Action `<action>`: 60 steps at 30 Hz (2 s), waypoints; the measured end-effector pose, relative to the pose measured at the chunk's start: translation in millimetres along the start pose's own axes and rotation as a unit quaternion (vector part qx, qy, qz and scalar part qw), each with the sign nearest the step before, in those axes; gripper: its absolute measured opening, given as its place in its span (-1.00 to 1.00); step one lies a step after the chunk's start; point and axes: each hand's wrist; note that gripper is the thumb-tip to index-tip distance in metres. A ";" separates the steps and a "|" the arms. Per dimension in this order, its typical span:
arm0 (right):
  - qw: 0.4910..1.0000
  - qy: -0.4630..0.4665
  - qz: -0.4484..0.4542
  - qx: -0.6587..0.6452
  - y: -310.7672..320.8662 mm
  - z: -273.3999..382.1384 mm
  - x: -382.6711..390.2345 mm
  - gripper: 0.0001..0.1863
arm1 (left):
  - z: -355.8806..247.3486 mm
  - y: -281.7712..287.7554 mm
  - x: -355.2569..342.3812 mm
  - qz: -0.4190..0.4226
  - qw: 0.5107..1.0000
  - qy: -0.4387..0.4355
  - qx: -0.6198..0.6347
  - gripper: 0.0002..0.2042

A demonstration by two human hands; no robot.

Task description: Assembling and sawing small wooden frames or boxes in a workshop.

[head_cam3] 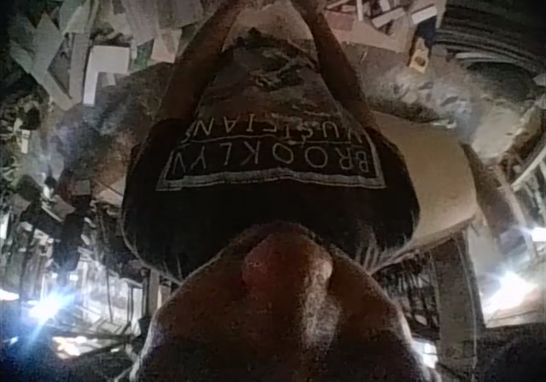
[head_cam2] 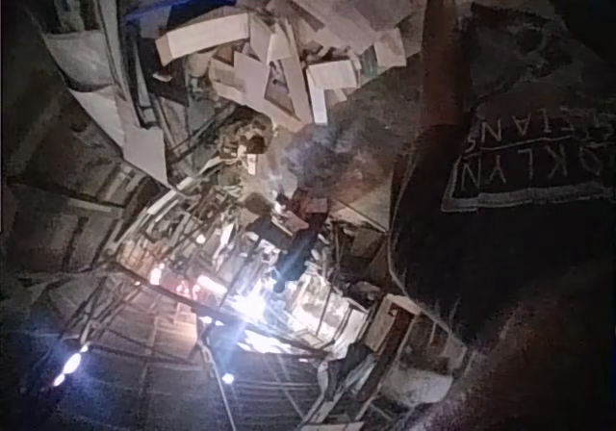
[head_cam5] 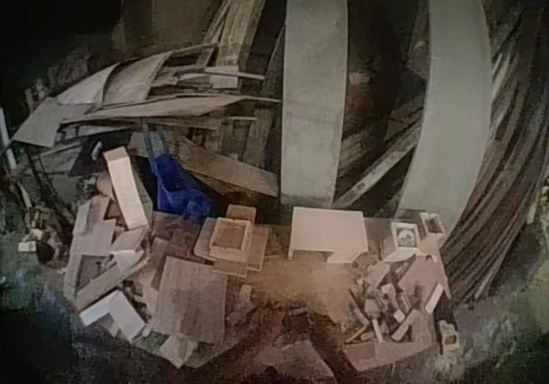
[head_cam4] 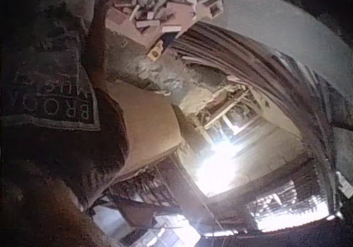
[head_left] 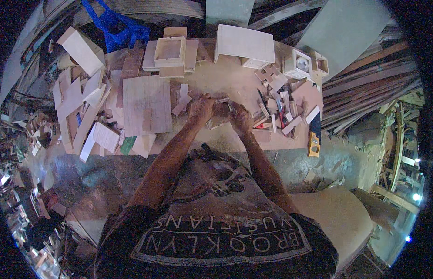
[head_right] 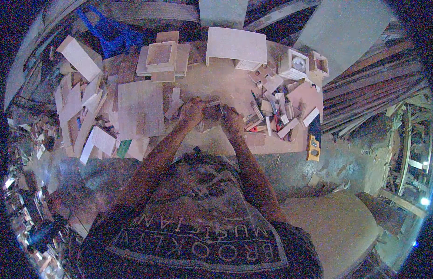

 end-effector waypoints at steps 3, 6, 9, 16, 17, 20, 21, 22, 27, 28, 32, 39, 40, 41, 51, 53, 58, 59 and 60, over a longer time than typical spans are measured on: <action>0.999 -0.001 -0.016 -0.043 -5.7 -3.6 -1.2 -0.62 | 4.3 -6.8 0.1 -0.041 0.999 -0.029 -0.013 -0.75; 0.998 -0.016 -0.009 -0.059 -10.8 -10.1 -2.5 -0.66 | 5.6 -8.8 1.6 -0.002 1.000 0.001 -0.018 -0.75; 0.999 -0.018 -0.003 -0.047 -12.4 -13.1 -4.2 -0.66 | 2.2 -3.9 3.3 -0.028 1.000 -0.008 -0.013 -0.74; 0.996 -0.063 0.048 -0.036 6.1 6.0 -1.1 -0.56 | 10.9 -4.6 5.2 -0.065 0.987 -0.023 0.143 -0.50; 0.998 -0.040 0.032 -0.025 9.1 8.0 0.1 -0.53 | 16.1 -7.7 7.7 -0.078 0.981 -0.008 0.179 -0.41; 1.000 0.001 0.017 -0.001 12.9 6.8 0.7 -0.45 | 25.8 -18.3 29.8 -0.203 0.964 0.040 0.169 -0.31; 1.000 0.025 0.008 0.012 12.3 4.4 -0.9 -0.41 | 26.5 -20.6 37.4 -0.204 0.964 0.044 0.167 -0.31; 0.999 0.025 0.020 0.011 10.6 1.6 -3.7 -0.41 | 26.3 -21.9 43.6 -0.188 0.962 0.059 0.188 -0.30; 0.978 0.188 -0.008 0.086 -0.1 -8.7 -27.9 -0.34 | 11.3 -22.8 51.8 -0.323 0.929 -0.005 0.179 -0.34; 0.972 0.223 -0.034 0.072 -0.3 -9.0 -31.2 -0.34 | 9.1 -22.4 51.1 -0.244 0.944 0.051 0.214 -0.40; 0.977 0.191 0.020 -0.087 2.7 -4.1 -39.5 -0.47 | 6.8 -24.8 49.2 -0.152 0.927 0.107 0.325 -0.52; 0.978 0.147 0.081 -0.121 8.6 2.7 -42.9 -0.48 | 6.8 -29.0 49.2 -0.157 0.889 0.126 0.410 -0.53; 0.975 0.170 0.077 -0.124 8.9 2.7 -43.0 -0.48 | 5.8 -28.4 49.1 -0.189 0.911 0.102 0.352 -0.53; 0.971 0.177 0.075 -0.145 9.0 2.6 -43.2 -0.48 | 4.5 -27.9 48.9 -0.213 0.928 0.087 0.291 -0.53; 0.973 0.178 0.065 -0.135 -0.7 -2.1 -43.5 -0.54 | 5.7 -39.4 45.9 -0.186 0.933 0.115 0.286 -0.53; 0.972 0.178 0.074 -0.136 -3.6 -5.5 -43.9 -0.55 | 5.0 -42.5 46.0 -0.232 0.945 0.077 0.218 -0.50; 0.974 0.179 0.053 -0.127 -8.2 -14.3 -45.6 -0.52 | 4.6 -41.5 48.7 -0.272 0.950 0.051 0.146 -0.46; 0.972 0.181 0.063 -0.133 -8.5 -15.7 -45.5 -0.45 | 4.6 -41.7 49.5 -0.288 0.949 0.031 0.128 -0.45; 0.973 0.167 0.075 -0.139 -8.5 -16.6 -45.4 -0.37 | 5.9 -42.0 50.0 -0.304 0.946 0.012 0.109 -0.45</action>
Point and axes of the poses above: each hand's wrist, its own x-axis away from the middle knuckle, its own y-axis out of the back of the hand, z = x × y, and after that the axes turned 4 degrees about -y, right-handed
